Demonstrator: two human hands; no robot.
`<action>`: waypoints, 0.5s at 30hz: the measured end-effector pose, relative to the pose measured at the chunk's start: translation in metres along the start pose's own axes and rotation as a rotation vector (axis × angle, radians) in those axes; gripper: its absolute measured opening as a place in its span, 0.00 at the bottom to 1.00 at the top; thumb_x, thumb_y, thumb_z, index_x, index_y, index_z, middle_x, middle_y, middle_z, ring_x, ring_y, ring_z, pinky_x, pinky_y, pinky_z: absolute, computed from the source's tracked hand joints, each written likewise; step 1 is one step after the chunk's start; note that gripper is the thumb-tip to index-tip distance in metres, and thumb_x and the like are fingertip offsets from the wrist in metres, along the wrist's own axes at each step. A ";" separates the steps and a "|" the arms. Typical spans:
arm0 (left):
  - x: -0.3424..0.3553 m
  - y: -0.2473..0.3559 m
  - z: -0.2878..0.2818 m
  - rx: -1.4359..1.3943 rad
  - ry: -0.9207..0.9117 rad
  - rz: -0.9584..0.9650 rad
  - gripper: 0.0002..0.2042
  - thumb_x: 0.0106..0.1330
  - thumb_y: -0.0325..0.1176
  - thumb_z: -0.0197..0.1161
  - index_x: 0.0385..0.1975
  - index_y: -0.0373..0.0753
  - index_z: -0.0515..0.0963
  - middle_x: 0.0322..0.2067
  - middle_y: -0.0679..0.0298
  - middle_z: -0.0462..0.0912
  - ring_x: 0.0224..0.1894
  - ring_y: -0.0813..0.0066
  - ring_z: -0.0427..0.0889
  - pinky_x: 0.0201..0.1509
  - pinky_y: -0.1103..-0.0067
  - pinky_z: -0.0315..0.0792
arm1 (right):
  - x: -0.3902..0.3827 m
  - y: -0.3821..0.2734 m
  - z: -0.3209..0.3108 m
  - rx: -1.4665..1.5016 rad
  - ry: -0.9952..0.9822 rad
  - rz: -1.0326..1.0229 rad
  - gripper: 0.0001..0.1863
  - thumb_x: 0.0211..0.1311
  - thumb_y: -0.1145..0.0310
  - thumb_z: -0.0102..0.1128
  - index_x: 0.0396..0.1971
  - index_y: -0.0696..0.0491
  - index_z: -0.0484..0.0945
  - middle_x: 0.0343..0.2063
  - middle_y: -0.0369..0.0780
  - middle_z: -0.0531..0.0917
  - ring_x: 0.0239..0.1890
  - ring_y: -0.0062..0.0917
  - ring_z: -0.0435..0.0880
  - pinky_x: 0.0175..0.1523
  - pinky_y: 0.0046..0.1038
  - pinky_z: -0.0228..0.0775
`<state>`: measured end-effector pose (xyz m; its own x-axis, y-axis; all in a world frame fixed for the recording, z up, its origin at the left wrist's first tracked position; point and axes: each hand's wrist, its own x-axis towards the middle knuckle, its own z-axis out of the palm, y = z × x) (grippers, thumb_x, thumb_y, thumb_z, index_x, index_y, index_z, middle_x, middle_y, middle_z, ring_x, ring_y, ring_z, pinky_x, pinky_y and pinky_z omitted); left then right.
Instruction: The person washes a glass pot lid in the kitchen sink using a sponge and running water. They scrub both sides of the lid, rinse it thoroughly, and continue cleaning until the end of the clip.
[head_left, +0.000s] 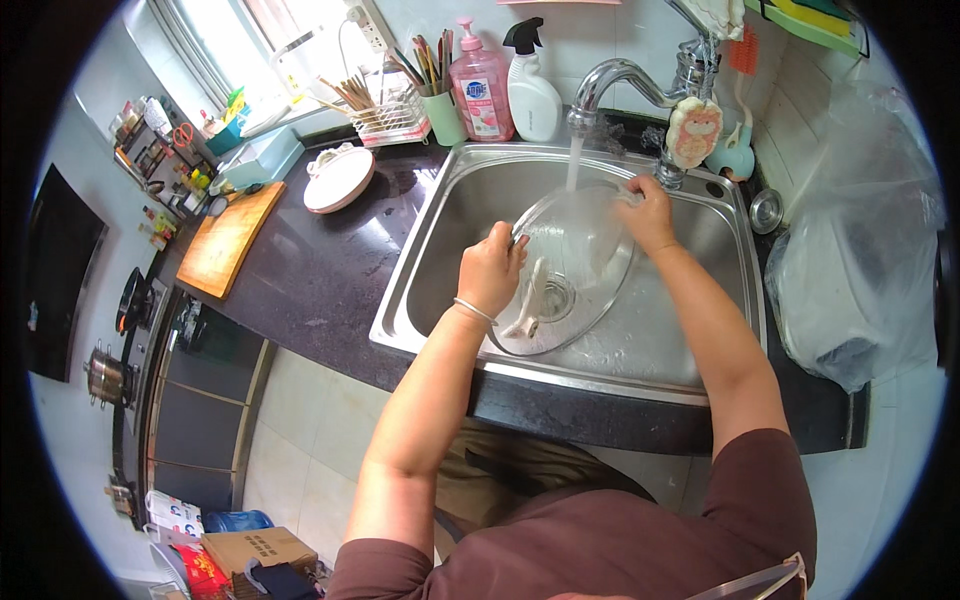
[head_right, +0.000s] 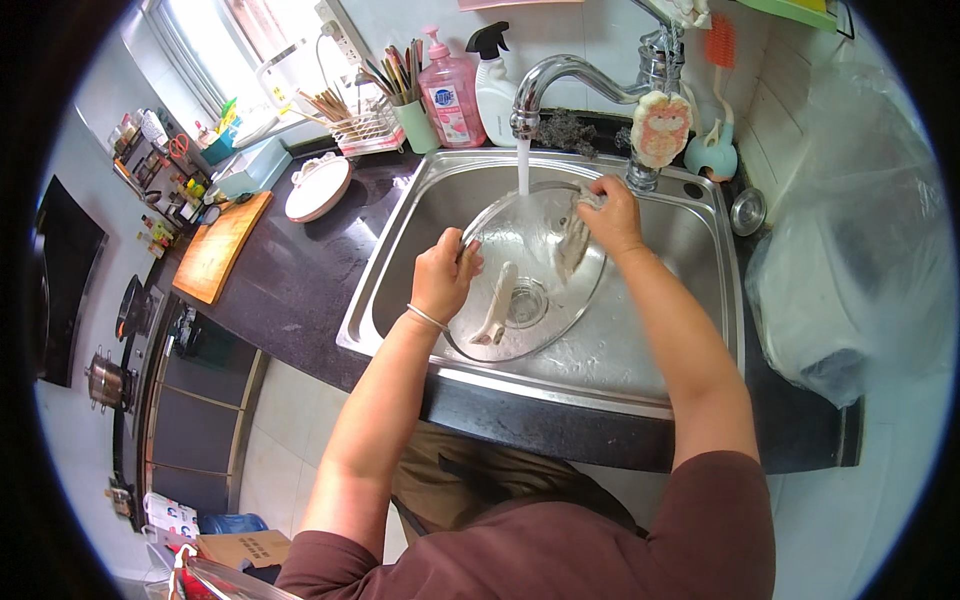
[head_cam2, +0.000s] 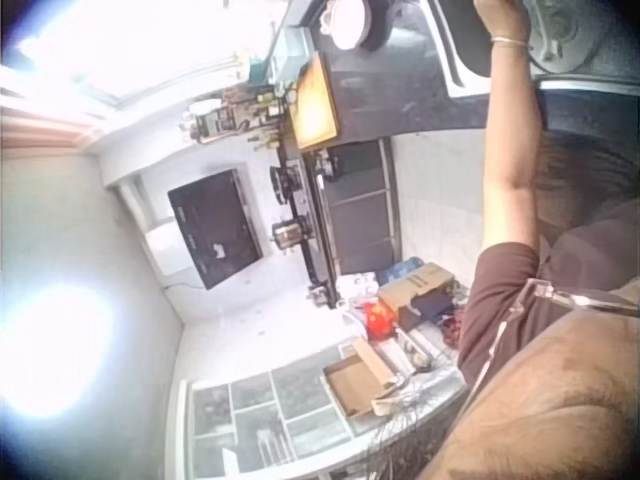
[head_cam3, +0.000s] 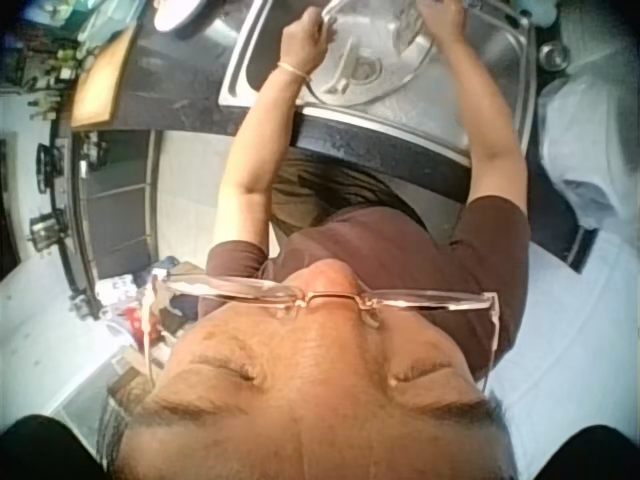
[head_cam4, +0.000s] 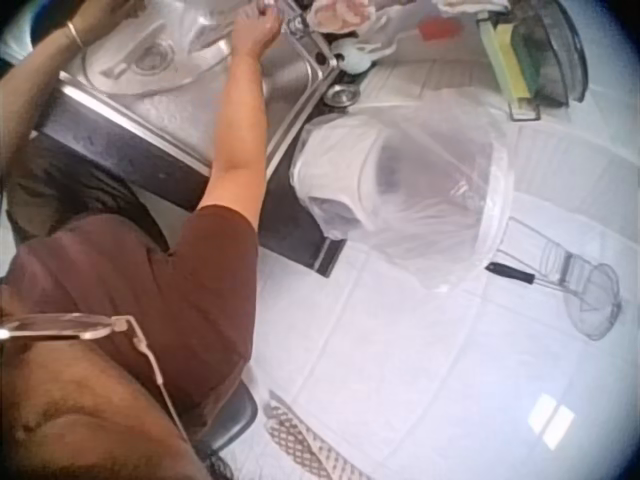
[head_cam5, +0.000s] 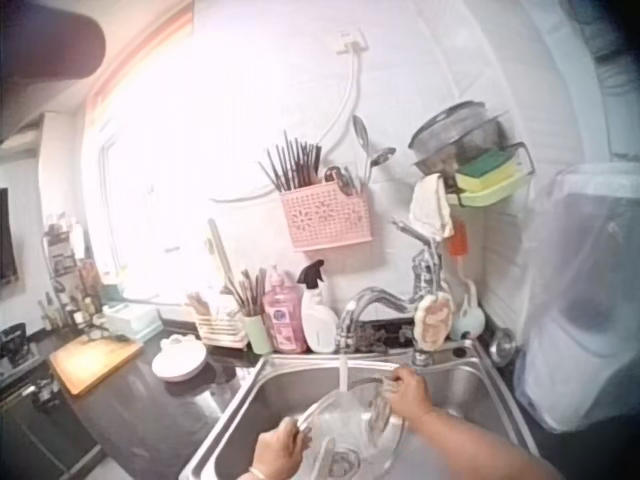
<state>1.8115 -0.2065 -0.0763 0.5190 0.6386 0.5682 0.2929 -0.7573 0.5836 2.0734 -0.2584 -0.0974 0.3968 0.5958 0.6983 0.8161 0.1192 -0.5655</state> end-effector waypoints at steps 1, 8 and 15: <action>0.000 0.000 0.000 0.041 0.010 0.016 0.08 0.61 0.30 0.57 0.26 0.37 0.64 0.17 0.56 0.76 0.21 0.55 0.77 0.22 0.68 0.69 | -0.002 0.003 0.002 -0.030 -0.006 0.021 0.12 0.37 0.74 0.62 0.26 0.56 0.73 0.29 0.42 0.75 0.33 0.37 0.75 0.38 0.33 0.68; -0.002 -0.001 -0.002 0.031 -0.004 -0.007 0.08 0.60 0.29 0.57 0.27 0.37 0.64 0.18 0.56 0.77 0.22 0.55 0.78 0.22 0.67 0.69 | 0.004 -0.105 0.002 0.054 -0.068 -0.604 0.16 0.33 0.74 0.66 0.28 0.53 0.75 0.32 0.40 0.76 0.38 0.35 0.74 0.42 0.32 0.68; -0.003 0.004 -0.004 -0.080 -0.048 -0.023 0.07 0.61 0.28 0.57 0.27 0.36 0.64 0.17 0.57 0.77 0.21 0.61 0.79 0.23 0.72 0.70 | 0.008 -0.055 -0.005 -0.027 0.010 -0.450 0.16 0.34 0.74 0.67 0.28 0.53 0.74 0.30 0.39 0.77 0.36 0.33 0.74 0.42 0.30 0.67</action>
<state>1.8078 -0.2113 -0.0732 0.5517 0.6467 0.5267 0.2407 -0.7280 0.6419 2.0344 -0.2641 -0.0586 0.0039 0.4817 0.8763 0.9189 0.3440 -0.1932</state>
